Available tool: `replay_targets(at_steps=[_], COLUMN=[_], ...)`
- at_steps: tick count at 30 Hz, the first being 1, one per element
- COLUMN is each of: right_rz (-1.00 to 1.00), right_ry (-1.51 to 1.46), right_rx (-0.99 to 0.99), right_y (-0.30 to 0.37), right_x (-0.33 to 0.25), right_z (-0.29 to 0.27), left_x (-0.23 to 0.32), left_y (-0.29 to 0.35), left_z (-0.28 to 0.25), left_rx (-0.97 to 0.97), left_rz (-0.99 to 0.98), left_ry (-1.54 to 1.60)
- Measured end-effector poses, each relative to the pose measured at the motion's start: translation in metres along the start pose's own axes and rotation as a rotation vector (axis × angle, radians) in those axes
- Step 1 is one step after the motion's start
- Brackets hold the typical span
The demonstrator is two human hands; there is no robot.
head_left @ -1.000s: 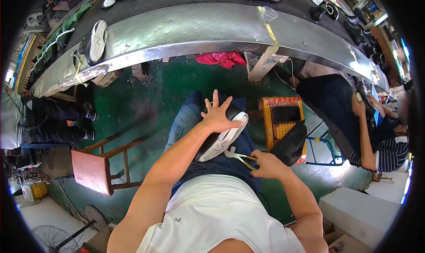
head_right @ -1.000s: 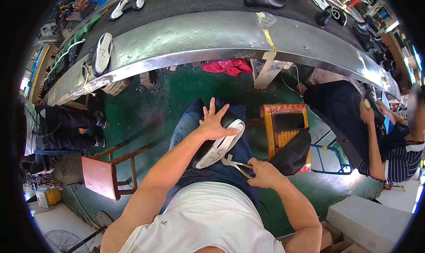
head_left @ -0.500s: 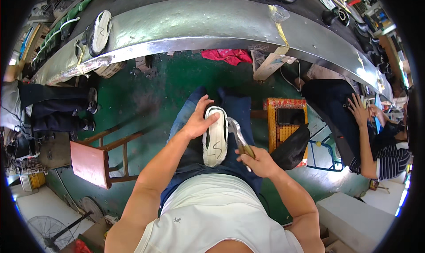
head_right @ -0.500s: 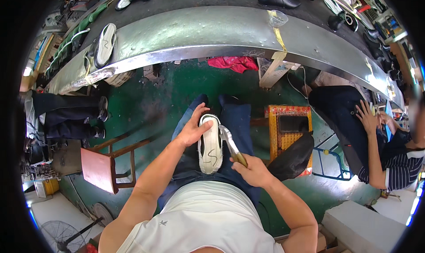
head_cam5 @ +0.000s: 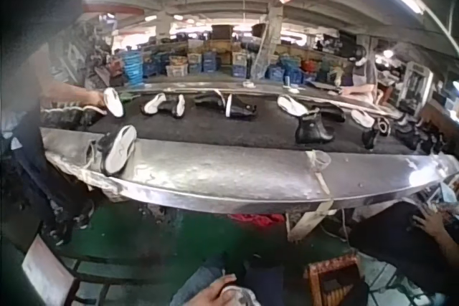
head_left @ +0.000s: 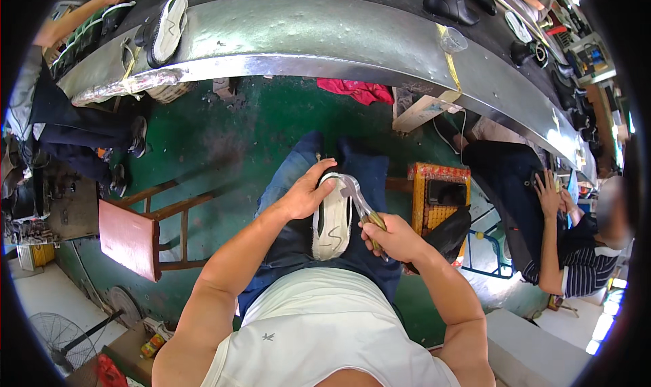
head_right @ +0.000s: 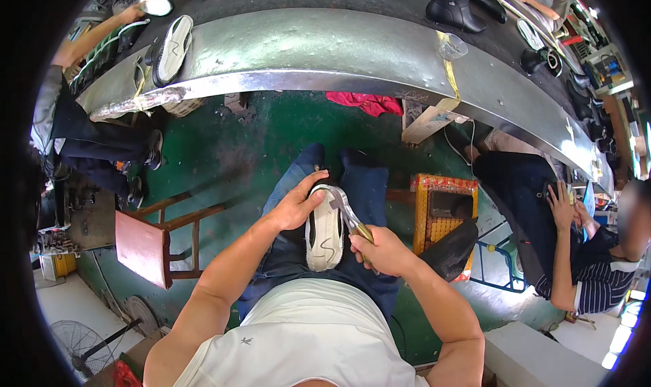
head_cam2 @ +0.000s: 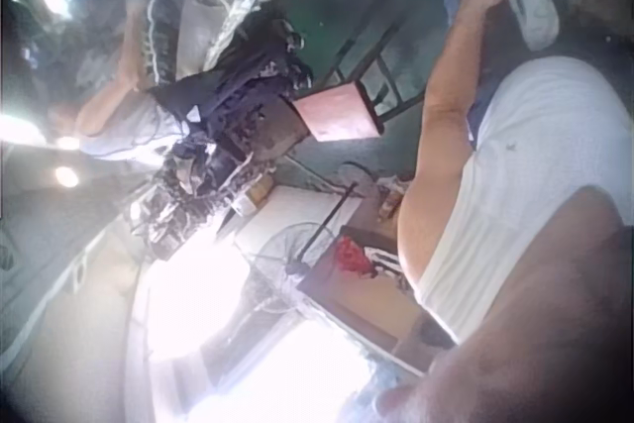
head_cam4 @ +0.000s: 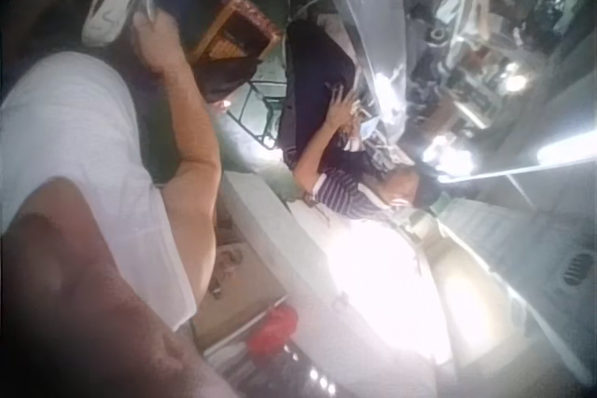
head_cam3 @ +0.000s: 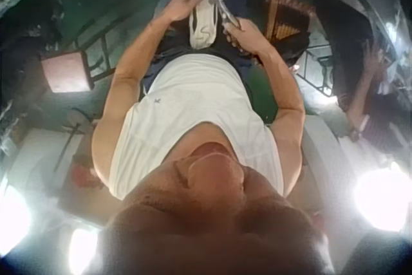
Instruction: Using a lasting tool to pull and secure the upper material of a boot over the last.
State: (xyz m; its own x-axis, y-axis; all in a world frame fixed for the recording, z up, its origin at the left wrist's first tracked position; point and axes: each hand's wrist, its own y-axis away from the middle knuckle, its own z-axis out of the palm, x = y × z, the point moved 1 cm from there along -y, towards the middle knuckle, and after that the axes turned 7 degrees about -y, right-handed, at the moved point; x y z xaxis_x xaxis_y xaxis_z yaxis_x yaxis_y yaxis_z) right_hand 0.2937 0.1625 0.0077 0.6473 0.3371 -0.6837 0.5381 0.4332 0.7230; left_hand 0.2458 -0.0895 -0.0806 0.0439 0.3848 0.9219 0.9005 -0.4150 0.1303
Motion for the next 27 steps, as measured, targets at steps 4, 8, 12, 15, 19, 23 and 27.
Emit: replay_targets(at_steps=[4, 8, 12, 15, 19, 23, 27], right_rz=[-0.362, -0.549, -0.313, -0.280, -0.218, -0.041, -0.235], right_ry=[0.397, 0.401, 0.406, 0.551, 0.582, 0.085, 0.265], right_rx=[0.283, 0.552, 0.415, 0.438, 0.364, 0.149, 0.316], right_y=[-0.038, -0.062, -0.034, -0.016, -0.009, 0.011, -0.025], right_x=[0.040, 0.067, 0.051, 0.041, 0.043, 0.018, 0.014], right_z=[0.008, 0.026, 0.018, 0.015, -0.002, -0.009, -0.011], left_x=[-0.040, -0.044, -0.044, -0.019, -0.009, -0.012, -0.006], left_y=[-0.007, -0.025, -0.030, -0.027, -0.028, -0.029, -0.020], left_z=[0.006, -0.001, -0.006, 0.001, 0.017, 0.015, 0.019], left_rx=[0.038, -0.108, -0.304, -0.216, -0.054, -0.008, -0.017], left_rz=[0.035, -0.099, -0.126, -0.345, -0.360, -0.368, -0.322], left_ry=[0.121, 0.558, 0.483, 0.527, 0.460, 0.398, 0.290])
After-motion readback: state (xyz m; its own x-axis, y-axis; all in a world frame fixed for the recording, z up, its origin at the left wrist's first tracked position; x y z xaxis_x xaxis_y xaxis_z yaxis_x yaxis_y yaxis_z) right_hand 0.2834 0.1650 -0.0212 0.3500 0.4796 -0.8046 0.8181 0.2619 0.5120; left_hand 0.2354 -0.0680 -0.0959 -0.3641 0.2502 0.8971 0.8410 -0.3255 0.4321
